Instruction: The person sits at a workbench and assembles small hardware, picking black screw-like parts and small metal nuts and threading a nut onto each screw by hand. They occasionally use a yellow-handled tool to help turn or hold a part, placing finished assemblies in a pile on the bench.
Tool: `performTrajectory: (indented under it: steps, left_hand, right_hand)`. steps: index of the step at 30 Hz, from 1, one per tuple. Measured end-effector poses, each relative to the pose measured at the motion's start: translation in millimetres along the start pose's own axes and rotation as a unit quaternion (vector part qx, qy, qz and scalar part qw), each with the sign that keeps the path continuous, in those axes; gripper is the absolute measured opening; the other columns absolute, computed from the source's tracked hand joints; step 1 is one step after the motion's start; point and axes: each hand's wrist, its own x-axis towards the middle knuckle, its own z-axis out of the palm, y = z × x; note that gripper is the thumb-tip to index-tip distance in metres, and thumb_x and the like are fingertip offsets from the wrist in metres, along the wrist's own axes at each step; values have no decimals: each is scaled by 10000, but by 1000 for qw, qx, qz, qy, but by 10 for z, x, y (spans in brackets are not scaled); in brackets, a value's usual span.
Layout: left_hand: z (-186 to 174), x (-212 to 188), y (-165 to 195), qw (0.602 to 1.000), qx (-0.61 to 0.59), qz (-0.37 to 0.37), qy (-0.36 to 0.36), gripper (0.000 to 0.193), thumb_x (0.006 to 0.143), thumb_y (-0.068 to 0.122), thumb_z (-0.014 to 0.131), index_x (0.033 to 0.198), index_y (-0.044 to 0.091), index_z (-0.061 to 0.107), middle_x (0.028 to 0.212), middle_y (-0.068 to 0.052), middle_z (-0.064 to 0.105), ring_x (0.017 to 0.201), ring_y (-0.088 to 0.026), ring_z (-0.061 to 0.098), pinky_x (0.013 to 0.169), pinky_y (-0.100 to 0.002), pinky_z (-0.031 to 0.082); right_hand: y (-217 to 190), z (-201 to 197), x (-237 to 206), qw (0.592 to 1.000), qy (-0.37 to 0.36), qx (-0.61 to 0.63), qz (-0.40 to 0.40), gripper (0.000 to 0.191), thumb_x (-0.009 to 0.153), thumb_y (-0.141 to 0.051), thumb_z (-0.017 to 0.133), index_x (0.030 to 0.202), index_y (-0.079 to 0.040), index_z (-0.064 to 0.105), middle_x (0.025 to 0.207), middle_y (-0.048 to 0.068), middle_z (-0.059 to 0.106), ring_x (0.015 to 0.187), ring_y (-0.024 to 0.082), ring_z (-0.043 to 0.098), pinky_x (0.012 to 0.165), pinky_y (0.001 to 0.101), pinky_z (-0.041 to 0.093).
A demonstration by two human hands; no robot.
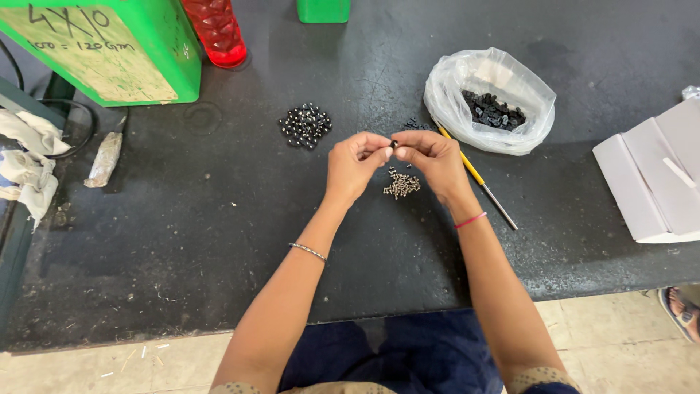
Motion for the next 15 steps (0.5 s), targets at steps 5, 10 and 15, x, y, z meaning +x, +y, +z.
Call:
performTrajectory:
  steps: [5,10,15]
  left_hand:
    - [-8,-1,33,999,41,14,20,115,875,49,780,984,21,761,883,-45,787,812,-85,734,745,-244,599]
    - [37,-59,115,995,86,44,28,87,881,53,775,964,33,759,869,-30,792,812,-72,748,741,-241,592]
    - [71,-100,169,996,77,31,17,88,869,39,779,949,20,749,852,-41,785,794,-77,728,726,-243,579]
  right_hand:
    - [-1,15,6,1000,2,2,2,273,897,-1,753,1169,-5,735,1035,50,769,945,96,706,852,254,560]
    - [53,9,5,1000,15,10,-22,208,900,7,759,1107,1,735,993,53,766,909,92,710,839,241,573]
    - [108,-23,10,999,30,-17,-35,149,905,27,756,1052,9,743,923,46,756,839,80,685,775,234,558]
